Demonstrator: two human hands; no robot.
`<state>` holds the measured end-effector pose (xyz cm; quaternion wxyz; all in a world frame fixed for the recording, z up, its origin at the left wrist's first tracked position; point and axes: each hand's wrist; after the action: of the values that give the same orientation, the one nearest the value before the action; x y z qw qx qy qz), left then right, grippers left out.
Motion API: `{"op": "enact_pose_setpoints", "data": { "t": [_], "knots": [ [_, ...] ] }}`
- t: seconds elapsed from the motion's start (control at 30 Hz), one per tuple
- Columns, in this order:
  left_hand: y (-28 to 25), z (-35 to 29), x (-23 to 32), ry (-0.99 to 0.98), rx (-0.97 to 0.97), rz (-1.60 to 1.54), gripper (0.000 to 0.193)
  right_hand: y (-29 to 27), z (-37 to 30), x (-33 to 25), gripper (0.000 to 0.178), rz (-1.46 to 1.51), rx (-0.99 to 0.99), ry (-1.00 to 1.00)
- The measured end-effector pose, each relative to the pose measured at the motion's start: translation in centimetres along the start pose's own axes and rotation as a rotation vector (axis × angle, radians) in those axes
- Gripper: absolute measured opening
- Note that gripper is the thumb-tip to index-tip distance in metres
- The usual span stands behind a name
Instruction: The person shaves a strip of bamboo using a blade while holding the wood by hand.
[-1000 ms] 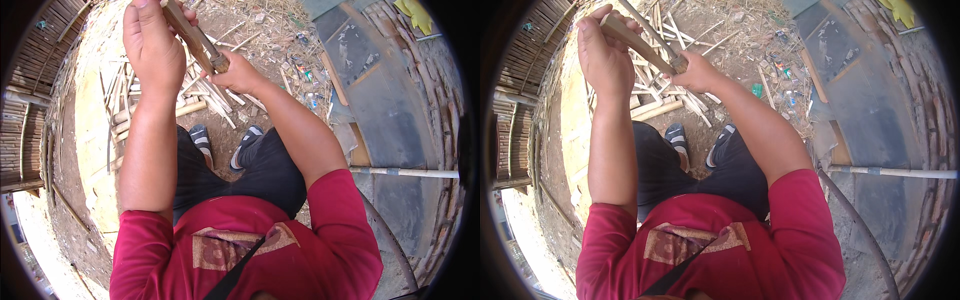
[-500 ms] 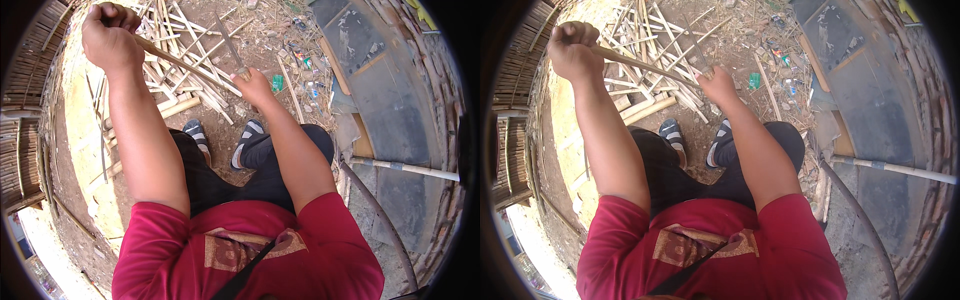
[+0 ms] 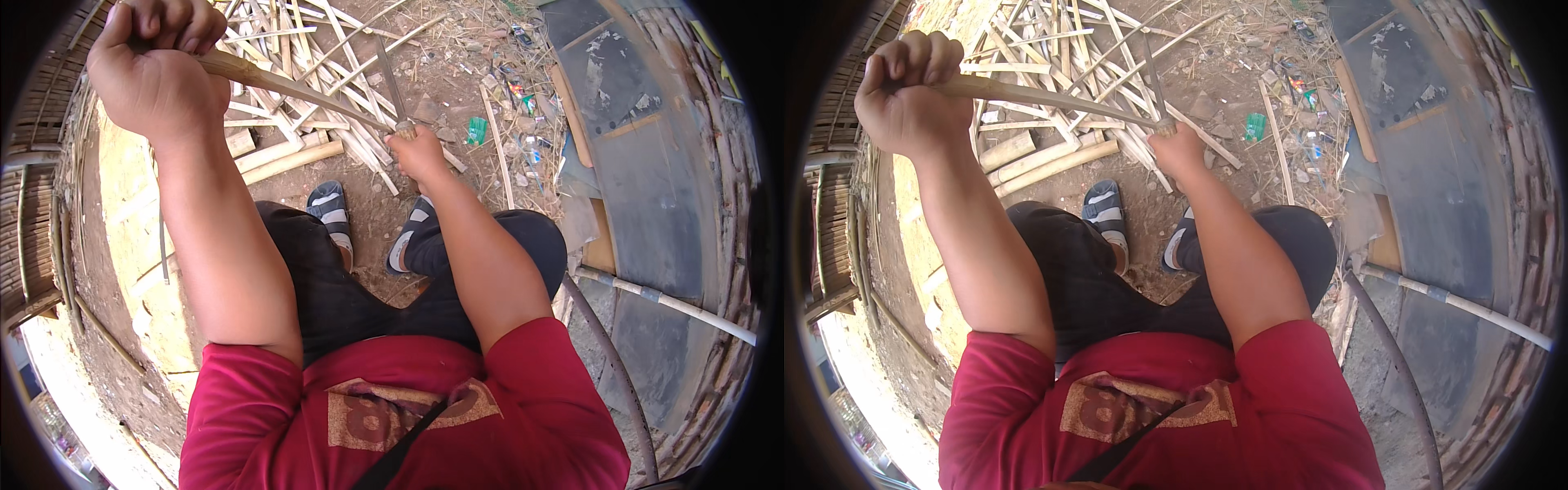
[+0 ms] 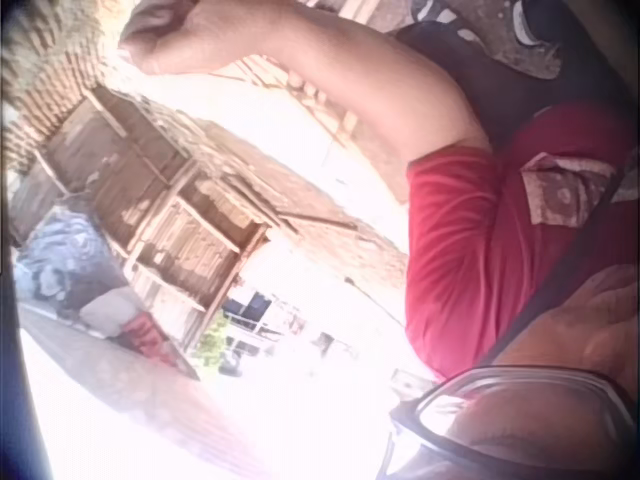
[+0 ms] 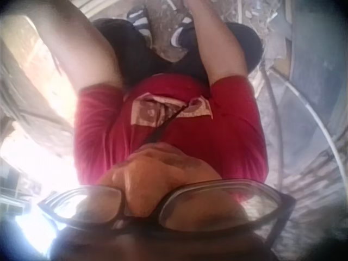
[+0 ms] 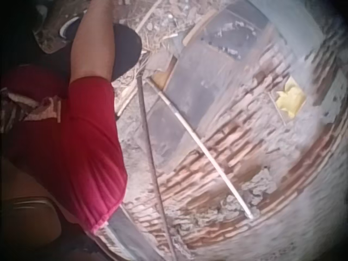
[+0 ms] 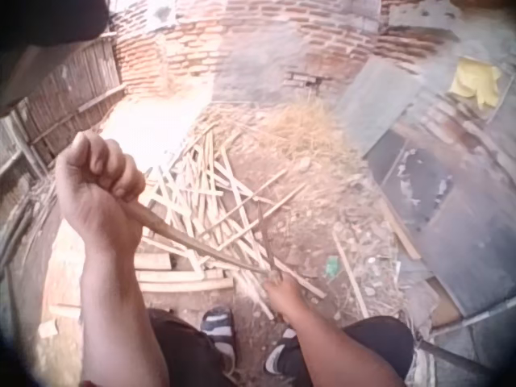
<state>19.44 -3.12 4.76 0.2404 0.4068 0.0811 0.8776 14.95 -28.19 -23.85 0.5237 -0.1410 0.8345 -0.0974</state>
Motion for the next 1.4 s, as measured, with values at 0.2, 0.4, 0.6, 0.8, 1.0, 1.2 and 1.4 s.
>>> {"op": "enact_pose_setpoints", "data": {
  "t": [0.2, 0.4, 0.6, 0.8, 1.0, 1.2, 1.4],
  "knots": [
    [-1.4, 0.5, 0.3, 0.048, 0.182, 0.167, 0.024, 0.1, -3.6, -2.0, 0.044, -0.221, 0.142, -0.124],
    [0.9, 1.1, -0.9, 0.029, 0.24, 0.245, 0.023, 1.9, -3.9, 6.3, 0.052, -0.458, -0.078, 0.274],
    [-2.0, 0.6, -0.3, 0.021, 0.139, 0.13, 0.022, 1.0, -3.2, -0.2, 0.046, -0.143, 0.152, 0.074],
    [-2.1, 0.8, -0.5, -0.002, 0.123, 0.108, 0.02, 5.1, -2.1, 6.6, 0.045, -0.337, 0.028, 0.3],
    [-5.6, 0.8, -0.3, -0.036, 0.124, 0.005, 0.019, 6.2, -2.3, 5.0, 0.047, -0.156, 0.181, 0.262],
    [-6.0, 1.3, -0.4, -0.059, 0.092, -0.033, 0.018, 5.4, -1.0, 8.3, 0.047, -0.253, 0.065, 0.167],
    [-5.9, 0.7, -0.5, -0.037, 0.125, 0.012, 0.018, 5.3, -0.8, 4.3, 0.041, -0.065, 0.253, 0.1]
  ]
}}
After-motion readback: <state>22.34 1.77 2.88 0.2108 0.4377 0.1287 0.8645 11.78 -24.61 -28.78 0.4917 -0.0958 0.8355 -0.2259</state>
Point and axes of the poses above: each hand's wrist, its own z-axis towards the middle knuckle, its own y-axis out of the palm, x = y × z, and after that the axes turned 15 degrees about -x, right-handed
